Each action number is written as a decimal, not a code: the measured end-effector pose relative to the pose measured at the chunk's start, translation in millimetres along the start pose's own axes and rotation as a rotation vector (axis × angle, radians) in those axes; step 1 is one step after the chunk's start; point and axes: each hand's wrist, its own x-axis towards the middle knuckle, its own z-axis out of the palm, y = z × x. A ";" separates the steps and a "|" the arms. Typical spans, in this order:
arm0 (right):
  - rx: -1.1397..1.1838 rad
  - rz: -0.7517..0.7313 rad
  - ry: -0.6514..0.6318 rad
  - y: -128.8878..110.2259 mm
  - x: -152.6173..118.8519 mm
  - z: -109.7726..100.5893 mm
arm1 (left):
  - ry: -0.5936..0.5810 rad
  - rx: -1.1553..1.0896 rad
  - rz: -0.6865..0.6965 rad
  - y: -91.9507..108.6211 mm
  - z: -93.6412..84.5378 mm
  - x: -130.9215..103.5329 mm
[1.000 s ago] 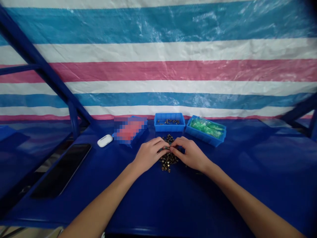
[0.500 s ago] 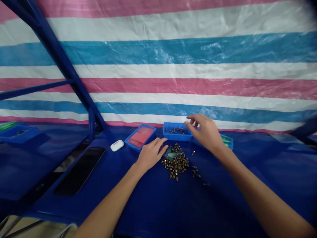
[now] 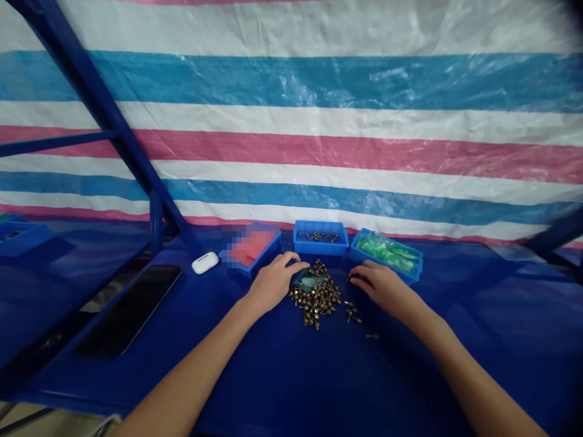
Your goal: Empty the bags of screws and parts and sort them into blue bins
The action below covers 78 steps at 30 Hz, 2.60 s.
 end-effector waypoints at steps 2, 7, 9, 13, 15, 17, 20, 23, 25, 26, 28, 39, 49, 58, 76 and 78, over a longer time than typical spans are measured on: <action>0.041 -0.017 -0.035 -1.0 0.5 0.5 | 0.013 -0.011 -0.016 0.6 0.5 0.7; 0.137 0.005 0.018 -6.3 3.4 6.7 | 0.070 -0.037 -0.024 1.7 3.7 1.9; 0.173 0.036 0.048 -9.6 4.0 8.1 | 0.099 -0.049 -0.020 2.8 4.1 2.0; 0.348 0.039 0.119 -27.1 4.0 7.2 | 0.161 -0.100 -0.010 9.5 1.9 2.6; 0.447 0.004 0.156 -40.5 3.4 7.1 | 0.164 -0.158 0.034 15.3 0.9 3.0; 0.508 -0.044 0.174 -52.4 2.5 8.7 | 0.151 -0.240 0.095 21.3 1.1 3.3; 0.521 -0.106 0.161 -61.2 1.7 13.7 | 0.146 -0.341 0.132 27.3 3.5 3.7; 0.443 -0.130 0.155 -60.1 1.4 18.3 | 0.143 -0.368 0.124 28.6 5.6 4.3; 0.364 -0.147 0.168 -58.6 0.2 19.4 | 0.141 -0.376 0.115 28.7 5.3 4.6; 0.325 -0.159 0.175 -58.5 -0.9 19.3 | 0.138 -0.382 0.108 29.2 4.7 4.7; 0.253 -0.188 0.178 -60.0 -3.6 17.7 | 0.125 -0.389 0.093 30.8 2.9 4.5; -0.063 0.150 0.439 -51.1 48.3 -24.0 | 0.260 -0.185 -0.082 19.9 -2.6 2.8; 0.396 0.002 -0.351 -12.2 6.0 -32.3 | 0.211 -0.114 -0.115 9.7 5.5 2.7; 0.358 0.387 -0.840 -26.3 -23.6 -37.5 | 0.200 -0.124 -0.120 9.9 7.0 4.1; 0.541 0.207 0.352 -48.7 28.3 -14.4 | 0.201 -0.174 -0.154 7.2 12.4 4.8; 0.473 0.203 0.320 -37.9 23.7 -8.5 | 0.199 -0.175 -0.150 7.3 12.0 4.6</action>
